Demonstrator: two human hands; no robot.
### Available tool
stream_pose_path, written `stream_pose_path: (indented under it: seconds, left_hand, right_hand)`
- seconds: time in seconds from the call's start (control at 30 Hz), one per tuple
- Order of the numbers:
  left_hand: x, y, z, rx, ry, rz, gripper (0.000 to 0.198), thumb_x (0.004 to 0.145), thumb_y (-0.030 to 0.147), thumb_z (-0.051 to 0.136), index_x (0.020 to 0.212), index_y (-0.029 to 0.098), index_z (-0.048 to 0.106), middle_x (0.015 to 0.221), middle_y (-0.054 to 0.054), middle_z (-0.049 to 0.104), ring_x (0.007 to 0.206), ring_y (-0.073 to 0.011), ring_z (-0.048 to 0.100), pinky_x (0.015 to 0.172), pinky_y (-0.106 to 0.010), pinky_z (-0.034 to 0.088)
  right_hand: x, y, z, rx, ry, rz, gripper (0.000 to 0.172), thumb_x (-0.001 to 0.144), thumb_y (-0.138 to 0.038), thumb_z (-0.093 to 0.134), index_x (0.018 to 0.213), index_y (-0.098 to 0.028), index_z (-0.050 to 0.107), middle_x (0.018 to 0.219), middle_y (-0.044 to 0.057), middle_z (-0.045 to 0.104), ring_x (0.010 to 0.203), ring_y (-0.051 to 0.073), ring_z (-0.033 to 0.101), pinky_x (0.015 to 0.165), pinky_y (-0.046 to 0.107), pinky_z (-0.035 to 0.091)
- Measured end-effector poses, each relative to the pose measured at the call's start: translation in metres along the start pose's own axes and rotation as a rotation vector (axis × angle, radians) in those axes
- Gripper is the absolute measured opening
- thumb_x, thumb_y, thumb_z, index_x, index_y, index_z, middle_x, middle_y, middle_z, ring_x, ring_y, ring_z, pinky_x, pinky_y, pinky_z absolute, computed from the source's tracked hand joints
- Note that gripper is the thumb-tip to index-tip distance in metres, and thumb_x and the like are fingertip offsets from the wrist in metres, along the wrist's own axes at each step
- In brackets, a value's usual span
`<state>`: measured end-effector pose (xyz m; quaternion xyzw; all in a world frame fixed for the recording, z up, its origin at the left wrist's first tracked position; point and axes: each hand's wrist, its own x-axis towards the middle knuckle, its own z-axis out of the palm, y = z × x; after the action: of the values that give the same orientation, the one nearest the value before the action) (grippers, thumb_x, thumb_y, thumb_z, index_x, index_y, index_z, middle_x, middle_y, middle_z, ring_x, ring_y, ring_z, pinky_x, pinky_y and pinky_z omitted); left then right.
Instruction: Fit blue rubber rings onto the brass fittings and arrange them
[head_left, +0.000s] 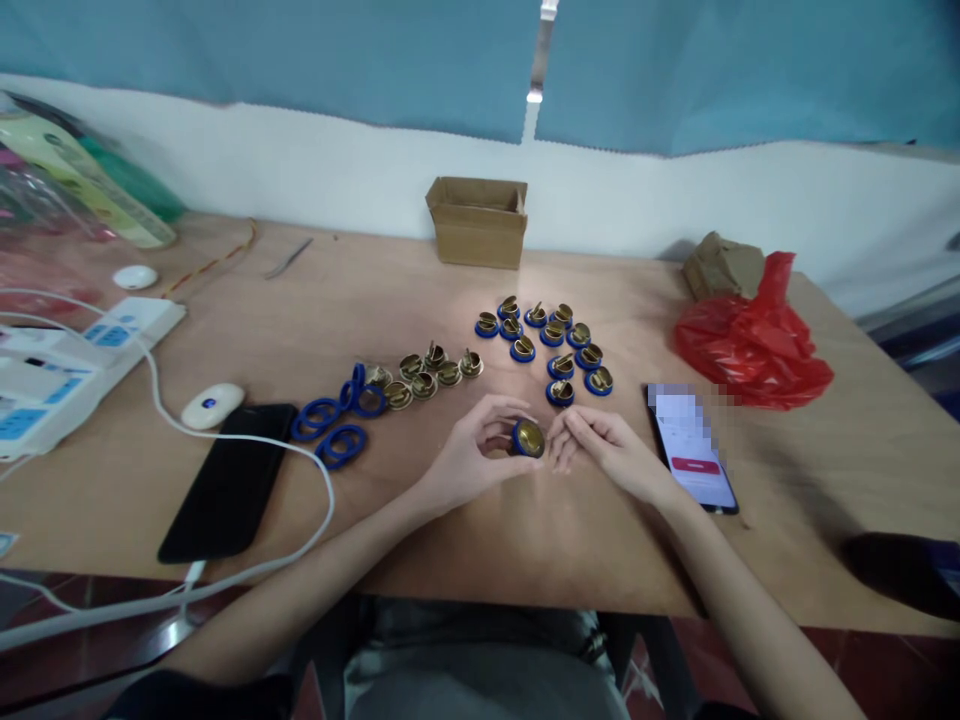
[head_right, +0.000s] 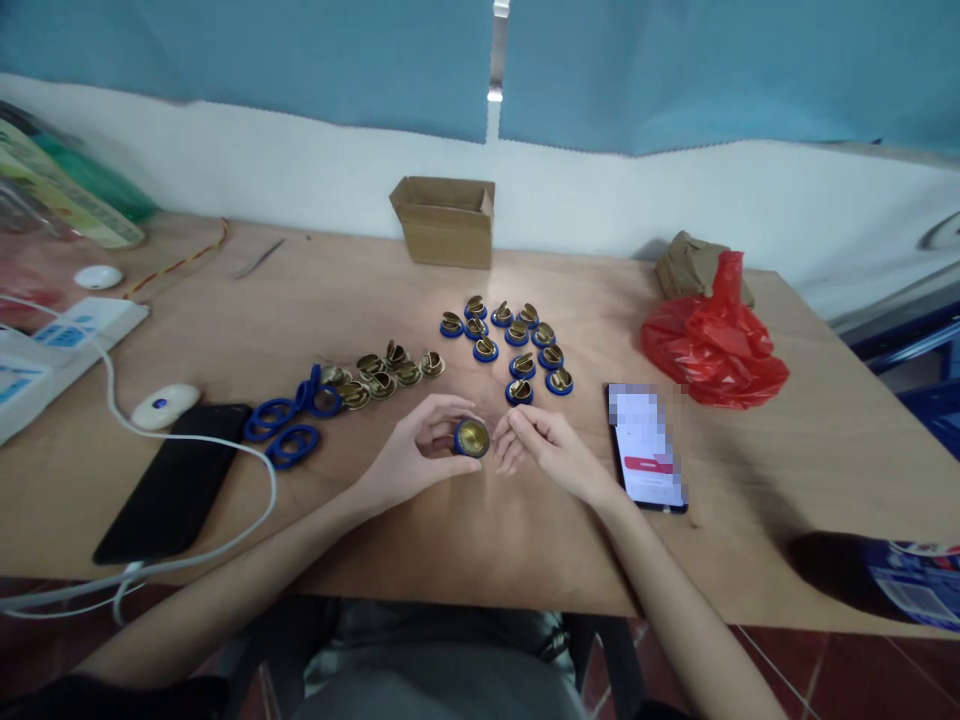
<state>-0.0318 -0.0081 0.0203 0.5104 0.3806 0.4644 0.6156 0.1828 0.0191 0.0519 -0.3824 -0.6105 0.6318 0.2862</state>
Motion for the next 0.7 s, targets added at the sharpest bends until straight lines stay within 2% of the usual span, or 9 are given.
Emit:
stream_pose_path:
  seconds: [0.27, 0.4, 0.47, 0.57, 0.7]
  left_hand:
    - [-0.001, -0.004, -0.002, -0.001, -0.063, 0.121, 0.050, 0.070, 0.016, 0.085, 0.114, 0.021, 0.062, 0.117, -0.009, 0.071, 0.109, -0.0224, 0.068, 0.094, -0.036, 0.054]
    - [-0.003, -0.001, -0.001, 0.095, -0.120, 0.149, 0.042, 0.081, 0.014, 0.075, 0.121, 0.020, 0.063, 0.120, -0.010, 0.069, 0.111, -0.0222, 0.067, 0.096, -0.037, 0.054]
    - [-0.003, -0.002, -0.001, 0.213, -0.103, 0.199, 0.043, 0.082, 0.015, 0.074, 0.123, 0.021, 0.063, 0.118, -0.009, 0.069, 0.108, -0.0214, 0.067, 0.095, -0.037, 0.054]
    - [-0.003, -0.005, -0.004, 0.511, -0.016, 0.290, 0.042, 0.081, 0.016, 0.077, 0.120, 0.022, 0.065, 0.115, -0.007, 0.066, 0.100, -0.0201, 0.067, 0.090, -0.036, 0.057]
    - [-0.004, -0.014, -0.009, 0.857, 0.022, 0.385, 0.037, 0.085, 0.019, 0.073, 0.120, 0.022, 0.064, 0.115, -0.008, 0.061, 0.105, -0.0225, 0.065, 0.093, -0.040, 0.058]
  right_hand:
    - [-0.003, 0.001, -0.002, 0.116, 0.013, 0.014, 0.029, 0.086, -0.046, 0.075, 0.079, -0.017, 0.070, 0.067, 0.000, 0.066, 0.055, 0.011, 0.061, 0.056, 0.025, 0.049]
    - [-0.003, -0.002, 0.001, 0.104, 0.070, 0.032, 0.032, 0.083, -0.045, 0.077, 0.072, -0.018, 0.066, 0.061, -0.003, 0.059, 0.054, 0.009, 0.053, 0.056, 0.023, 0.044]
    - [-0.002, -0.002, 0.002, 0.103, 0.118, 0.032, 0.037, 0.086, -0.049, 0.074, 0.070, -0.018, 0.063, 0.059, -0.004, 0.056, 0.053, 0.008, 0.049, 0.055, 0.023, 0.039]
    - [-0.001, 0.000, 0.001, 0.119, 0.195, 0.031, 0.039, 0.089, -0.051, 0.069, 0.070, -0.018, 0.061, 0.057, -0.005, 0.053, 0.051, 0.008, 0.044, 0.054, 0.024, 0.034]
    - [0.000, 0.003, -0.001, 0.133, 0.242, 0.029, 0.038, 0.090, -0.049, 0.069, 0.069, -0.018, 0.059, 0.056, -0.005, 0.051, 0.052, 0.008, 0.043, 0.055, 0.025, 0.032]
